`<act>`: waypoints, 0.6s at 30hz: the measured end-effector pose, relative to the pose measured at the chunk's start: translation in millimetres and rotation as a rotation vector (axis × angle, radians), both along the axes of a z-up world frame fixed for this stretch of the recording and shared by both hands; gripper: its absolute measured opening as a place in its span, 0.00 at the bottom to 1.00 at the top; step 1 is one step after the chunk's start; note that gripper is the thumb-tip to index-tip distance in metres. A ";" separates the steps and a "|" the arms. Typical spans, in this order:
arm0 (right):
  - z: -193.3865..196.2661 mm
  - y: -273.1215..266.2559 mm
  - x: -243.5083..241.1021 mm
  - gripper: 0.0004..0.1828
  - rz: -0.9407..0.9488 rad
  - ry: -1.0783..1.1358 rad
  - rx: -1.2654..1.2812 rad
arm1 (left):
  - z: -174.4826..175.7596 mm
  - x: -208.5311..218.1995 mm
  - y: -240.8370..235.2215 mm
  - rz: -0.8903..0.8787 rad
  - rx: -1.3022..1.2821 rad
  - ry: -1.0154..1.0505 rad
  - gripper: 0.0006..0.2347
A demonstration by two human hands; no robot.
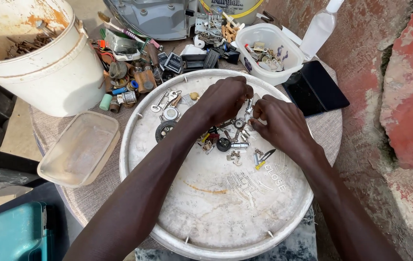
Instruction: The person is sorting through a pile of small electronic components on a bucket lid, picking them up individually and placing them into different containers or areas.
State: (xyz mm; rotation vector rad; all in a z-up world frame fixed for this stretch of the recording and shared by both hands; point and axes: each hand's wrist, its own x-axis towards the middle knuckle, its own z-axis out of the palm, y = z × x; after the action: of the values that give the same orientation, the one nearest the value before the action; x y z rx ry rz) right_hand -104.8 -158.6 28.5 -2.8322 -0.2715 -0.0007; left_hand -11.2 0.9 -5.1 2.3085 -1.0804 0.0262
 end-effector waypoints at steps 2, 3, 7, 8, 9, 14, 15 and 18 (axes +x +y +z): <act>0.1 -3.7 1.2 0.07 -0.010 0.011 0.029 | -4.3 -0.2 -3.4 -0.014 -0.027 -0.009 0.06; -0.3 -5.2 2.1 0.07 -0.017 0.026 0.059 | -6.9 -0.2 -4.6 -0.025 -0.054 -0.016 0.07; 10.5 4.7 -7.0 0.10 -0.022 0.022 0.115 | -10.5 2.8 -4.4 0.004 -0.032 -0.066 0.08; 8.7 4.5 -7.4 0.11 -0.009 0.028 0.095 | -15.8 7.1 -6.1 0.010 -0.052 -0.071 0.08; 7.2 4.1 -8.0 0.13 0.005 0.033 0.075 | -21.0 11.3 -7.9 0.017 -0.071 -0.077 0.08; 7.3 -2.5 6.8 0.10 0.012 0.130 0.198 | -13.7 7.1 -3.9 0.015 -0.149 -0.108 0.06; 3.2 -4.5 10.1 0.08 0.010 0.113 0.254 | -14.5 7.0 -3.3 0.008 -0.177 -0.124 0.06; -6.1 -37.7 20.0 0.07 -0.150 0.033 0.428 | -18.1 1.1 -7.0 -0.039 -0.176 -0.145 0.10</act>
State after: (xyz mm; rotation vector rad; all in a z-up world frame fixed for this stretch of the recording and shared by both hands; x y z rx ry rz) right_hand -84.8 -196.3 22.4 -2.4172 -0.0419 -0.0394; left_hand -10.0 -6.1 -23.2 2.1534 -1.1461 0.2664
